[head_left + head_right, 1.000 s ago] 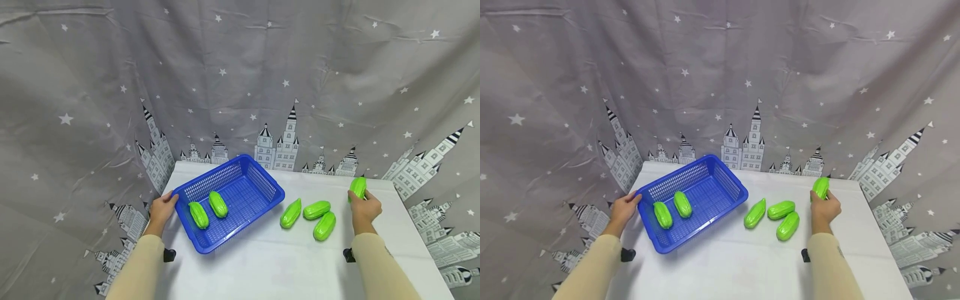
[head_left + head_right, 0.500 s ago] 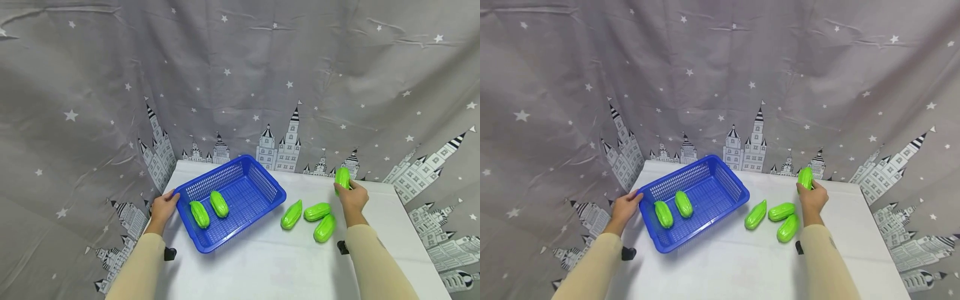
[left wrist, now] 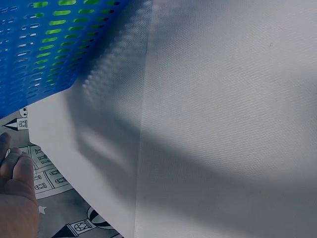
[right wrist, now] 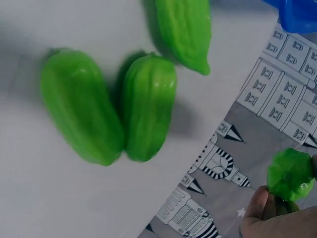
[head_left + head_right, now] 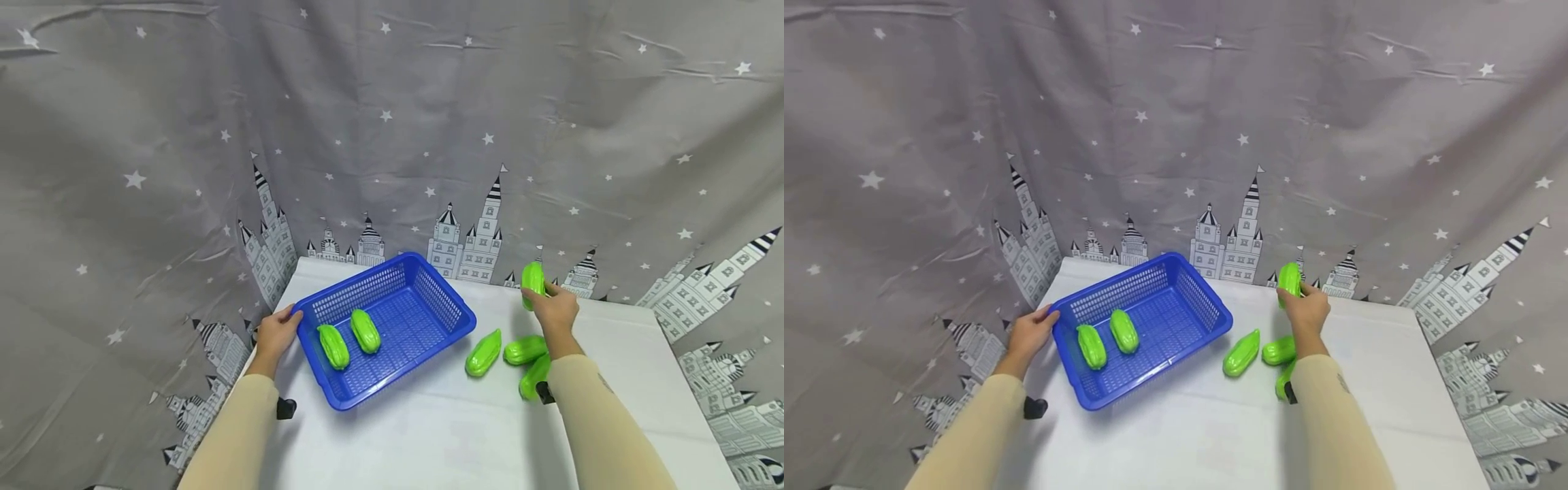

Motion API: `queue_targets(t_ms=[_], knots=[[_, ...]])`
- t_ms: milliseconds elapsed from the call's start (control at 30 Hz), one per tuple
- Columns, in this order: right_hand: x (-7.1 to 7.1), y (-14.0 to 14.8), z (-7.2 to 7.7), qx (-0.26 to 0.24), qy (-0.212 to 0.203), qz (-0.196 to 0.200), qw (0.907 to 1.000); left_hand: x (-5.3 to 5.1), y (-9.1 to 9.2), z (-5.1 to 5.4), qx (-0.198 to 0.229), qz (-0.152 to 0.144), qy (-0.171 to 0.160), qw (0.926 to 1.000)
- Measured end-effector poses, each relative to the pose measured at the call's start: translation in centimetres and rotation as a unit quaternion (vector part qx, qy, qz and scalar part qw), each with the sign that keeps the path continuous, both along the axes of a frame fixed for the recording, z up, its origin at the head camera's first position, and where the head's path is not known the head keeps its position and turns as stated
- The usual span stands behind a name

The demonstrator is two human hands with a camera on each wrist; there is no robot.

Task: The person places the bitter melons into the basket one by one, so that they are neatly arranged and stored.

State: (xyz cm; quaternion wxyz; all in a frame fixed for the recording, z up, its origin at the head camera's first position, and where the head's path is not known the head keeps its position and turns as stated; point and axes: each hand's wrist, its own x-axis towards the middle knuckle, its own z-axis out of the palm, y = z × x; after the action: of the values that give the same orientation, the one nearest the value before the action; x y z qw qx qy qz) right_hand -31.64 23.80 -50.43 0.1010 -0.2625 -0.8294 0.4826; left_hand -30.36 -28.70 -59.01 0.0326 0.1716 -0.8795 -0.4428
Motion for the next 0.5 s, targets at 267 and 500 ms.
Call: queue_targets(t_ms=[267, 500], knots=[[-1.5, -3.9, 0.7, 0.003, 0.0, 0.062, 0.9981, 0.4, -0.2, -0.1, 0.01, 0.007, -0.007, 0.9999], [-2.8, -7.3, 1.1, -0.006, -0.015, 0.112, 0.9936, 0.4, 0.1, 0.1, 0.021, 0.009, 0.003, 0.9997]])
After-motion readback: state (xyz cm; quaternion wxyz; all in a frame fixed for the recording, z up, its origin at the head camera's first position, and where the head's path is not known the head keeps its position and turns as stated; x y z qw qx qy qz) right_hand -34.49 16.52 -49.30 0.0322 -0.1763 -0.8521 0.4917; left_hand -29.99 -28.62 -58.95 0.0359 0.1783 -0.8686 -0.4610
